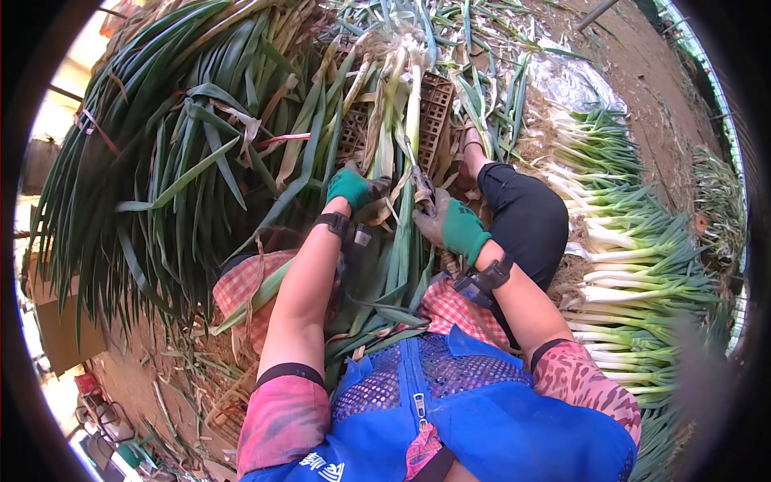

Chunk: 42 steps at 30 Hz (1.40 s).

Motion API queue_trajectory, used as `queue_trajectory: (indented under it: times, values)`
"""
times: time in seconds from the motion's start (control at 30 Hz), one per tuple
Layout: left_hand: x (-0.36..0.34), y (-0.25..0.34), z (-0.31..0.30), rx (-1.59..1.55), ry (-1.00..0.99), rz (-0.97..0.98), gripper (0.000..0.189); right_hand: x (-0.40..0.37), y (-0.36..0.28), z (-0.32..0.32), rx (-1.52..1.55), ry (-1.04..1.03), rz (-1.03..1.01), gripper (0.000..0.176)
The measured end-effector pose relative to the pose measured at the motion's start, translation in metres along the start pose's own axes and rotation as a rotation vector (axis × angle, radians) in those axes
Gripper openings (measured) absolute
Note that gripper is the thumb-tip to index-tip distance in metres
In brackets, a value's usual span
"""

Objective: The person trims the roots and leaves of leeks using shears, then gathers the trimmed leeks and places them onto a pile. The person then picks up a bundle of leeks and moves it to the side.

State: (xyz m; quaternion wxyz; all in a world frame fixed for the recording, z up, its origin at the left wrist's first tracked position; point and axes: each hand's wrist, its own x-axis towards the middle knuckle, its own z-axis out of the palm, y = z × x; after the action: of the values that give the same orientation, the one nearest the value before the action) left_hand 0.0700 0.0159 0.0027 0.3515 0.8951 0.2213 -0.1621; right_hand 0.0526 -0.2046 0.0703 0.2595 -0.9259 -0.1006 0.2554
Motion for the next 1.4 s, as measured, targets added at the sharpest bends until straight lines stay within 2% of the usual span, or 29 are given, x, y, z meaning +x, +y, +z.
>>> queue_trajectory:
  times: [0.1, 0.17, 0.2, 0.3, 0.37, 0.4, 0.43, 0.5, 0.53, 0.63, 0.67, 0.77, 0.8, 0.9, 1.07, 1.17, 1.23, 1.27, 1.3, 1.37, 1.4]
  values:
    - [0.013, -0.008, 0.003, -0.173, -0.267, -0.028, 0.087, 0.005, -0.008, -0.001, 0.011, 0.011, 0.013, 0.054]
    - [0.023, -0.018, 0.014, -0.247, -0.347, 0.153, 0.070, 0.010, -0.003, 0.000, 0.020, 0.046, 0.017, 0.056]
    - [0.037, -0.041, 0.029, -0.237, -0.319, 0.334, 0.065, 0.017, 0.008, 0.006, 0.022, 0.073, 0.012, 0.057]
    - [0.020, -0.028, 0.015, -0.055, -0.077, 0.737, 0.050, 0.028, 0.025, 0.013, 0.069, 0.097, -0.037, 0.060]
    - [0.023, -0.030, 0.020, -0.013, 0.243, 1.021, 0.043, 0.032, 0.028, 0.014, 0.116, 0.075, -0.060, 0.061]
    - [0.022, -0.027, 0.019, -0.291, -0.020, 0.797, 0.037, 0.028, 0.024, 0.011, 0.140, 0.048, -0.060, 0.060]
    - [0.021, -0.025, 0.017, -0.575, -0.192, 0.523, 0.031, 0.024, 0.021, 0.009, 0.164, 0.019, -0.059, 0.060]
    - [0.012, -0.011, 0.007, -0.722, -0.340, 0.073, 0.026, 0.016, 0.018, 0.007, 0.212, 0.135, -0.097, 0.055]
    - [0.013, -0.023, 0.005, -0.467, -0.271, 0.534, 0.023, 0.010, 0.015, 0.006, 0.234, 0.192, -0.115, 0.052]
    - [0.014, -0.036, 0.007, 0.457, 0.157, 1.306, 0.026, -0.024, -0.015, -0.014, 0.252, 0.068, -0.052, 0.046]
    - [-0.005, -0.024, -0.001, 0.545, -0.029, 1.071, 0.034, -0.041, -0.018, -0.018, 0.174, 0.062, -0.210, 0.041]
    - [-0.075, 0.031, -0.021, -0.334, -0.058, 0.103, 0.044, -0.050, -0.018, -0.018, 0.105, 0.009, -0.152, 0.039]
    - [-0.077, 0.030, -0.017, -0.265, -0.034, 0.086, 0.054, -0.043, -0.012, -0.014, 0.078, 0.034, -0.128, 0.041]
    - [-0.070, 0.013, -0.001, -0.279, 0.022, 0.127, 0.054, -0.034, -0.001, -0.007, 0.041, 0.072, -0.059, 0.040]
    - [-0.067, 0.009, 0.003, -0.433, -0.110, 0.179, 0.054, -0.041, -0.011, -0.013, -0.005, 0.014, -0.087, 0.047]
    - [-0.069, 0.012, 0.002, -0.385, -0.146, 0.157, 0.053, 0.000, -0.010, -0.021, -0.065, 0.032, -0.093, 0.051]
    - [-0.065, 0.007, 0.008, -0.361, -0.120, 0.149, 0.052, 0.037, -0.019, -0.030, -0.139, 0.023, 0.006, 0.057]
    - [-0.068, 0.012, 0.003, -0.298, -0.143, 0.089, 0.062, 0.055, -0.022, -0.035, -0.128, 0.053, -0.002, 0.057]
    - [-0.073, 0.017, -0.003, -0.265, -0.148, 0.084, 0.062, 0.073, -0.022, -0.042, -0.138, 0.035, -0.074, 0.055]
    - [-0.080, 0.024, -0.012, -0.200, -0.156, 0.076, 0.061, 0.122, -0.021, -0.044, -0.167, 0.009, -0.012, 0.056]
    - [-0.081, 0.025, -0.010, -0.196, -0.078, 0.130, 0.056, 0.133, -0.025, -0.052, -0.178, -0.009, 0.018, 0.056]
